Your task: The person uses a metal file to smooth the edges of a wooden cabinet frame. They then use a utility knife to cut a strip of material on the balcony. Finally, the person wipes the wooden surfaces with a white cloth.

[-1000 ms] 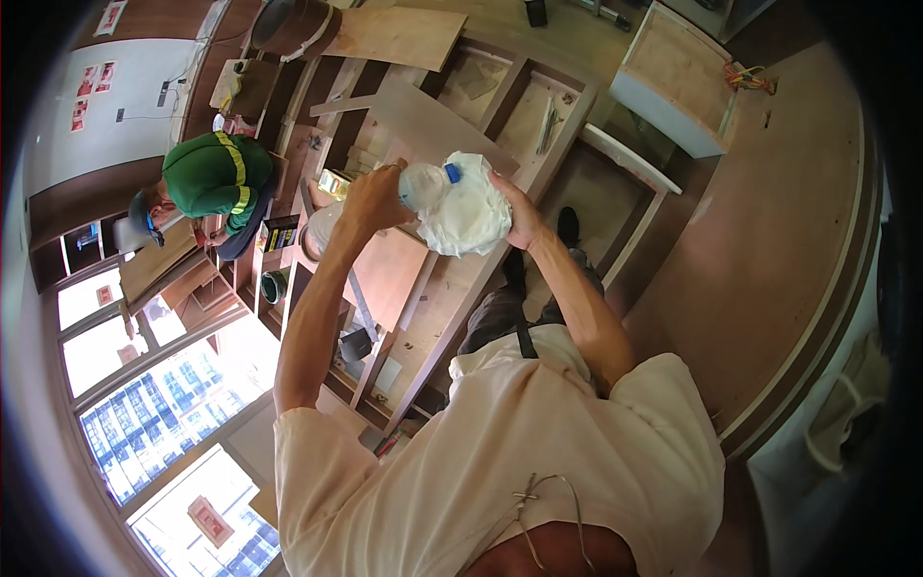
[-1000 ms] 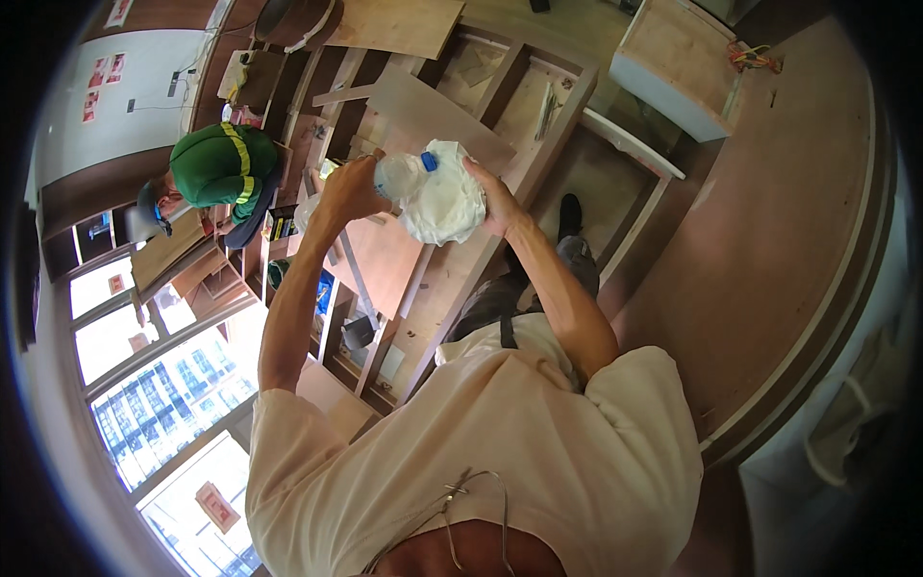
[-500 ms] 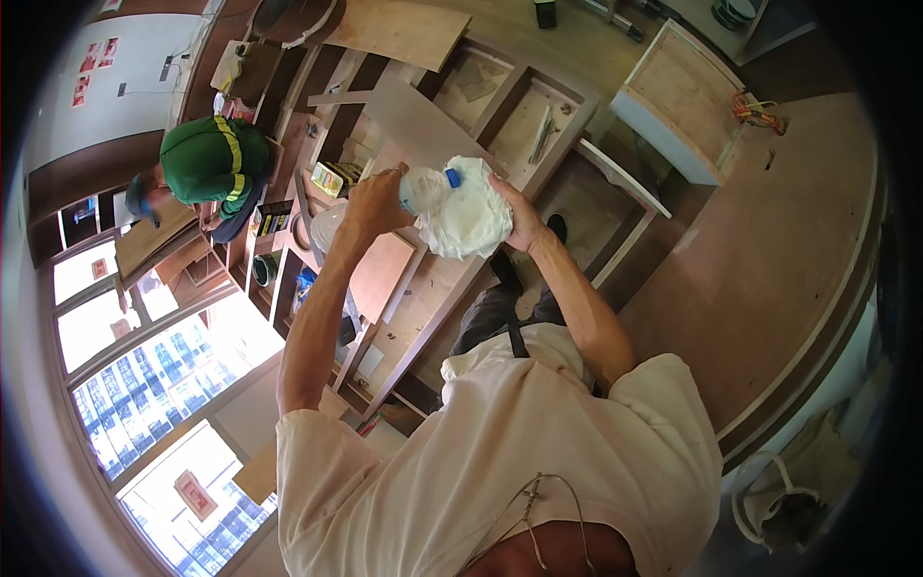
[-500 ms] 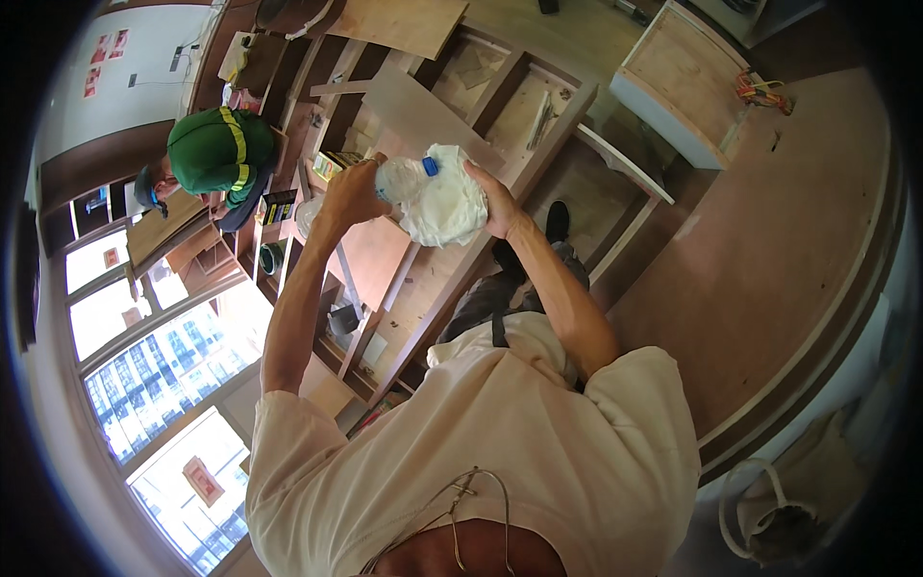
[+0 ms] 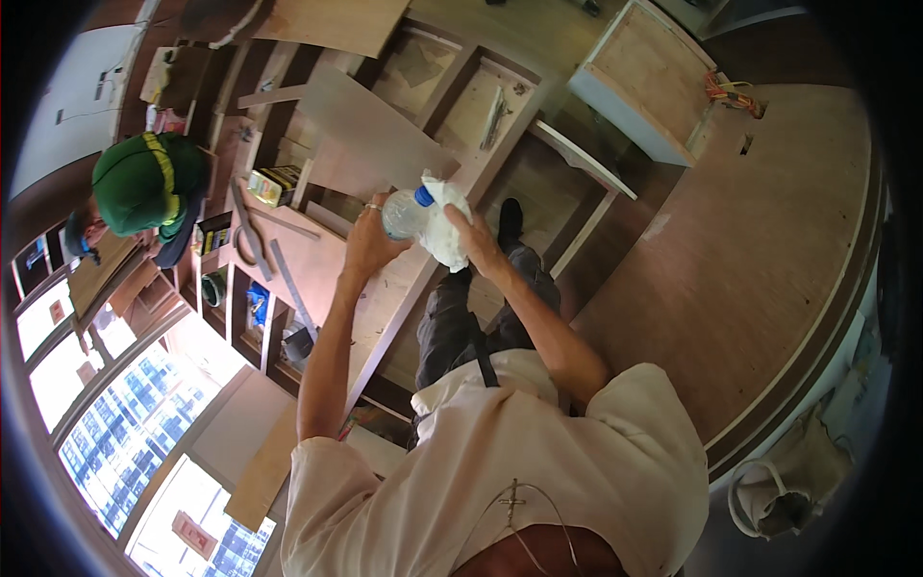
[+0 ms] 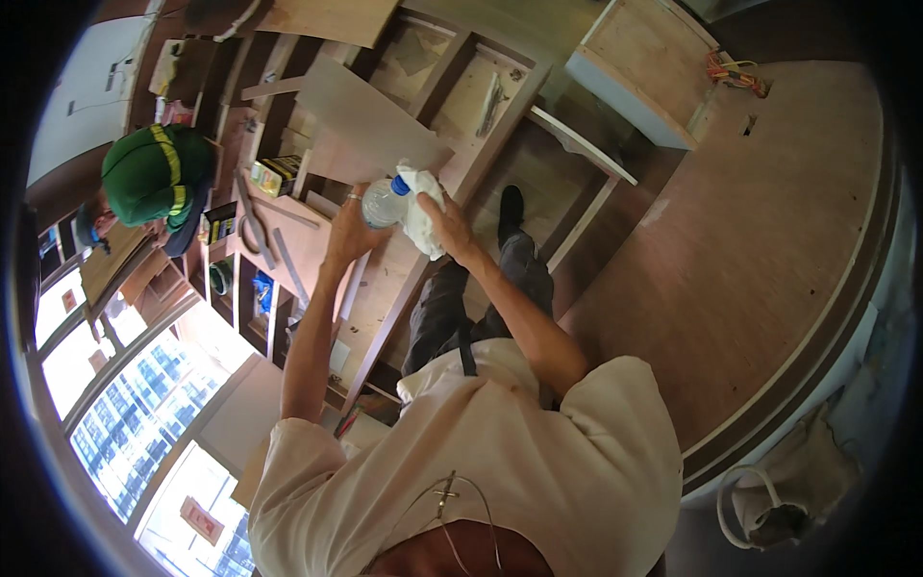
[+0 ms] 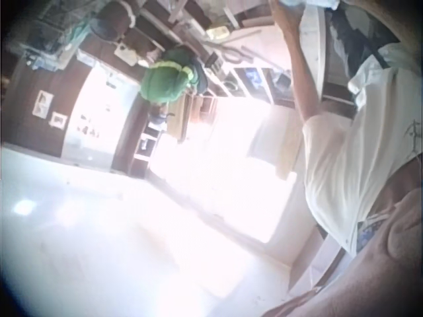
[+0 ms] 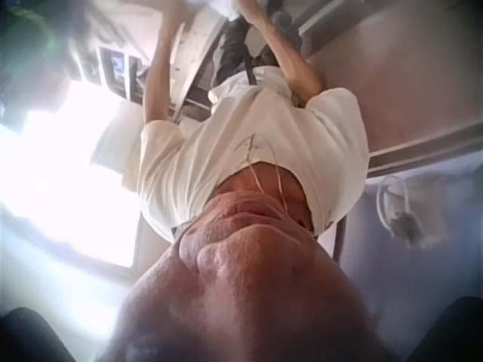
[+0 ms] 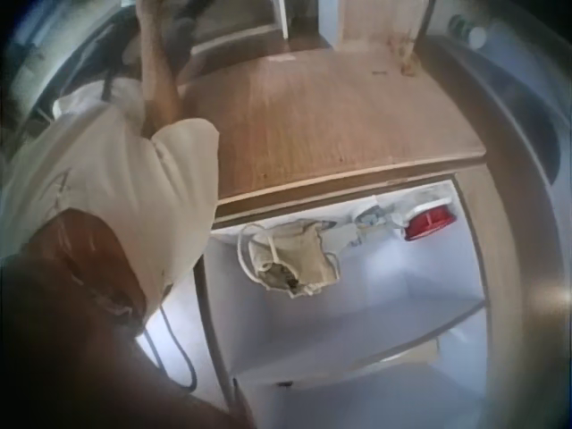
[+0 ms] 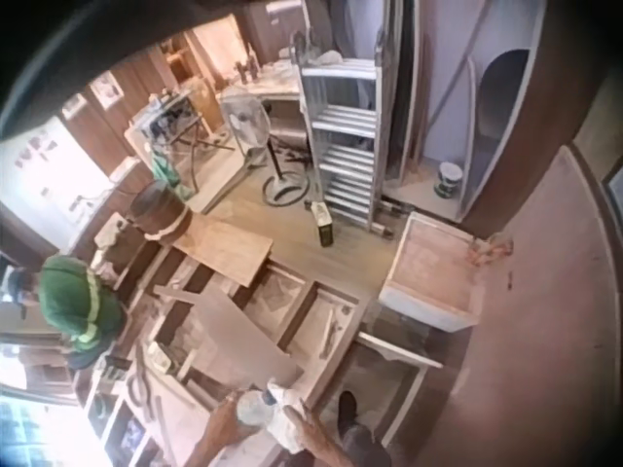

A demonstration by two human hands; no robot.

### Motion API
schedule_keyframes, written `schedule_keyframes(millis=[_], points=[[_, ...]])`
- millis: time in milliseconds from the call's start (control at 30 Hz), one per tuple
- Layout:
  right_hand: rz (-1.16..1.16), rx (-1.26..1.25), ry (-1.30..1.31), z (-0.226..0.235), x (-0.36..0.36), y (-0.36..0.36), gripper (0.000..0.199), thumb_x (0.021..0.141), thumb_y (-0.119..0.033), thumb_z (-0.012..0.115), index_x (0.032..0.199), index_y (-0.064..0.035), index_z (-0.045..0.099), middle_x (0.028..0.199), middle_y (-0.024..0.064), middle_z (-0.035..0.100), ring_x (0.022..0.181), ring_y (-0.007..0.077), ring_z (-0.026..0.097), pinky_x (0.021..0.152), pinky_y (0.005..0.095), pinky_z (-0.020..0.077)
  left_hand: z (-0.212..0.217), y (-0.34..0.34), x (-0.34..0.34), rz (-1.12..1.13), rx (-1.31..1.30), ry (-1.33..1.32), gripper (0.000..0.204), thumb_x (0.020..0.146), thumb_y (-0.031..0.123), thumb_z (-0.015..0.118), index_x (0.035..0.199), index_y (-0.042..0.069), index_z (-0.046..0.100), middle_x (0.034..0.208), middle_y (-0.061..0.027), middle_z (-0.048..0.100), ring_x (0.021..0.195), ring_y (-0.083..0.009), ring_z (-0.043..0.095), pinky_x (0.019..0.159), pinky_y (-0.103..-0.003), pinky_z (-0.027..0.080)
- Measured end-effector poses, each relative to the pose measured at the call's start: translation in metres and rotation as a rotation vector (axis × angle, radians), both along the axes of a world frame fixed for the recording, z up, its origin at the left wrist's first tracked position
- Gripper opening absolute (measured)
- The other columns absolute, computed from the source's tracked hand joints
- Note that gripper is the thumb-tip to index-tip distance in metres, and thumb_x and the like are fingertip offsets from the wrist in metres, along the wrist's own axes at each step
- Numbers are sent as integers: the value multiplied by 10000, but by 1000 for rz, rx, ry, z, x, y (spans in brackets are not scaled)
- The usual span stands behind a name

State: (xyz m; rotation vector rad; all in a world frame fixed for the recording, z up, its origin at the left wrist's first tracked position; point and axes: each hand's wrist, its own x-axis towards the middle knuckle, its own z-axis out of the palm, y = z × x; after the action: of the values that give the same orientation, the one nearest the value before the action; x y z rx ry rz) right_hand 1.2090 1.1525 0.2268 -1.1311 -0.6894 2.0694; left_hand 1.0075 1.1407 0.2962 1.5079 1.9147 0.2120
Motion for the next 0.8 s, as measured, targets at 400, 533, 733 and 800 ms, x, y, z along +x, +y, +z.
schedule_keyframes(millis=[400, 533, 733, 800], points=[[-72, 649, -1139, -266, 47, -3, 365, 1007, -257, 616, 1223, 36, 638, 1144, 157, 599, 909, 298, 667, 784, 422, 545, -222, -126, -15, 641, 124, -428, 809, 634, 148, 941, 1284, 31, 473, 1201, -132, 597, 1111, -257, 596, 1005, -387, 469], [127, 765, -1242, -341, 13, -18, 258, 912, -120, 708, 1149, -21, 681, 1179, 186, 587, 997, 391, 614, 879, 485, 505, -266, -166, -44, 651, 183, -347, 844, 634, 125, 934, 1320, 43, 449, 1241, -133, 585, 1161, -264, 572, 1038, -395, 444], [-41, 852, -1448, -345, 53, 146, 226, 889, -101, 700, 1095, -10, 688, 1062, 217, 636, 998, 418, 609, 853, 515, 481, -324, -207, -70, 668, 177, -350, 878, 642, 132, 936, 1355, 34, 432, 1351, -167, 571, 1229, -283, 560, 1077, -410, 429], [-48, 1088, -1365, -330, 52, 153, 271, 952, -244, 679, 1015, 19, 691, 1021, 232, 638, 915, 395, 616, 794, 501, 474, -340, -214, -71, 628, 184, -301, 878, 653, 123, 932, 1366, 35, 427, 1394, -179, 554, 1253, -296, 555, 1092, -416, 426]])
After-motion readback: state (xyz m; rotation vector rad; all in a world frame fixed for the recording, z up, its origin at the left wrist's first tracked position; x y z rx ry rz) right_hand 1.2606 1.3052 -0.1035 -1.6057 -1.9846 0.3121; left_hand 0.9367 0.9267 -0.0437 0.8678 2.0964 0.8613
